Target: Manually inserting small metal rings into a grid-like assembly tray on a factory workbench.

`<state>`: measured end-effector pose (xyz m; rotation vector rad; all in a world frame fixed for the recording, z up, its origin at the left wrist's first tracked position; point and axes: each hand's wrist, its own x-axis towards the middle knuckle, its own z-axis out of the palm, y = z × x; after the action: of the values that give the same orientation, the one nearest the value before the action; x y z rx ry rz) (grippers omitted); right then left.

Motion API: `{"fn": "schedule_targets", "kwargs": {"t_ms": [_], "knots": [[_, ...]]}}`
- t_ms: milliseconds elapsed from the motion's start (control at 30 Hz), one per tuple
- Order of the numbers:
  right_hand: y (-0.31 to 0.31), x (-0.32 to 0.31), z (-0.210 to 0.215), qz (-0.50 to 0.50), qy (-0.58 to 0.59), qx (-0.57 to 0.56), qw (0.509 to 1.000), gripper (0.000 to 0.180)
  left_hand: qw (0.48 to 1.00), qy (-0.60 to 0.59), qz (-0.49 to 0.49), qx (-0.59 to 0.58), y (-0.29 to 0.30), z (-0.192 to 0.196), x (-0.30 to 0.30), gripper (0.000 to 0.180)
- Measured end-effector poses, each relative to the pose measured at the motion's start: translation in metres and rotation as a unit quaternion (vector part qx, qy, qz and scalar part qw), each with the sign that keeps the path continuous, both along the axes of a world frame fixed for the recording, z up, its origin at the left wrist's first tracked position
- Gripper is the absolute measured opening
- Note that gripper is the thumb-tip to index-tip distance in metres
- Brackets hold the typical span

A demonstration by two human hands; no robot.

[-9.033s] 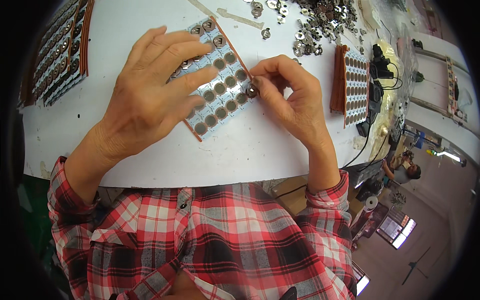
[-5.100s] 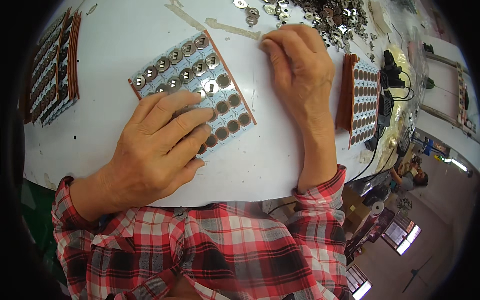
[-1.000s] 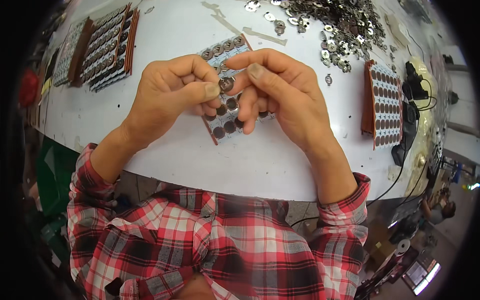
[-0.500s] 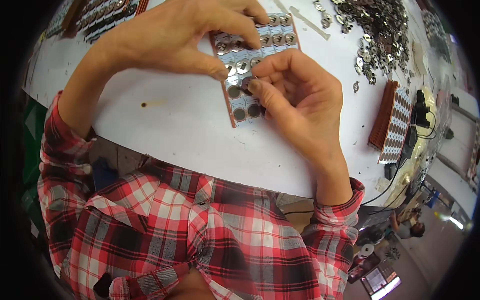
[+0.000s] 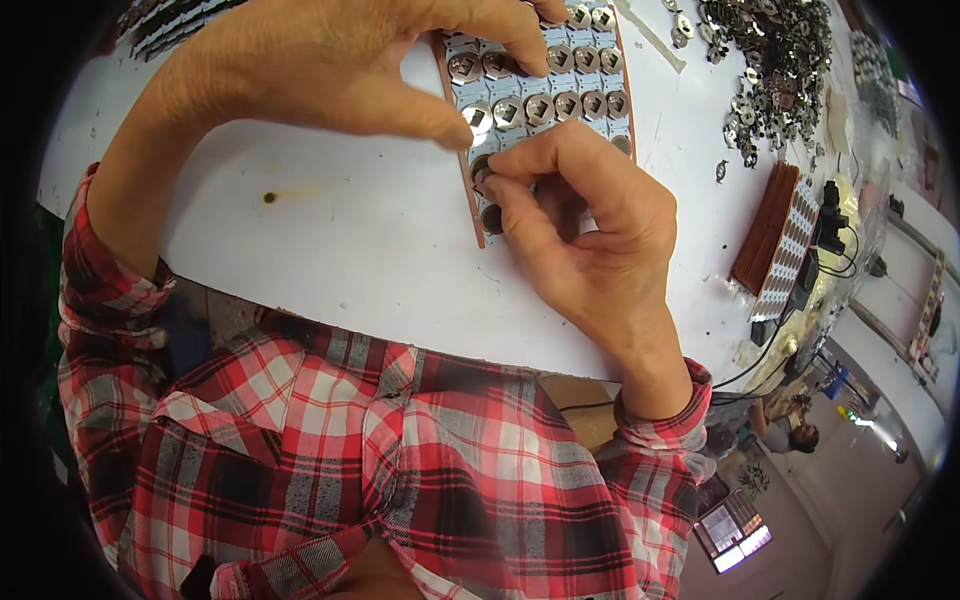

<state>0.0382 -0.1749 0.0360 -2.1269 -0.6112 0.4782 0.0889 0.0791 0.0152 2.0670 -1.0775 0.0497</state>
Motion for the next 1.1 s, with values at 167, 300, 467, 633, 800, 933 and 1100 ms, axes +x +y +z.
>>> {"fn": "schedule_targets", "kwargs": {"t_ms": [167,300,467,633,800,933,1100], "knots": [[0.002,0.001,-0.004,0.007,-0.028,0.02,0.999,0.012,0.999,-0.024,-0.003,0.023,0.003,0.003,-0.005,0.03],[0.002,0.004,-0.005,-0.017,-0.007,0.029,0.999,0.012,1.0,-0.028,-0.001,-0.004,0.004,0.003,-0.004,0.033],[0.003,0.009,-0.009,0.018,-0.03,0.062,0.997,0.012,1.0,-0.017,0.007,0.021,-0.002,0.017,-0.006,0.038],[0.003,0.011,-0.01,0.044,-0.064,0.076,0.994,0.018,0.996,-0.015,0.044,0.078,-0.017,0.024,-0.01,0.048],[-0.029,0.024,0.001,-0.113,-0.157,0.034,0.98,0.02,0.992,-0.013,0.066,0.107,-0.016,0.022,-0.015,0.066],[-0.086,0.048,0.017,-0.218,-0.196,-0.157,0.943,0.024,0.992,-0.005,0.065,0.11,-0.017,0.025,-0.014,0.065],[-0.101,0.062,0.011,-0.176,-0.154,-0.181,0.955,0.022,0.996,0.031,0.068,0.051,-0.022,0.025,-0.014,0.059]]}}
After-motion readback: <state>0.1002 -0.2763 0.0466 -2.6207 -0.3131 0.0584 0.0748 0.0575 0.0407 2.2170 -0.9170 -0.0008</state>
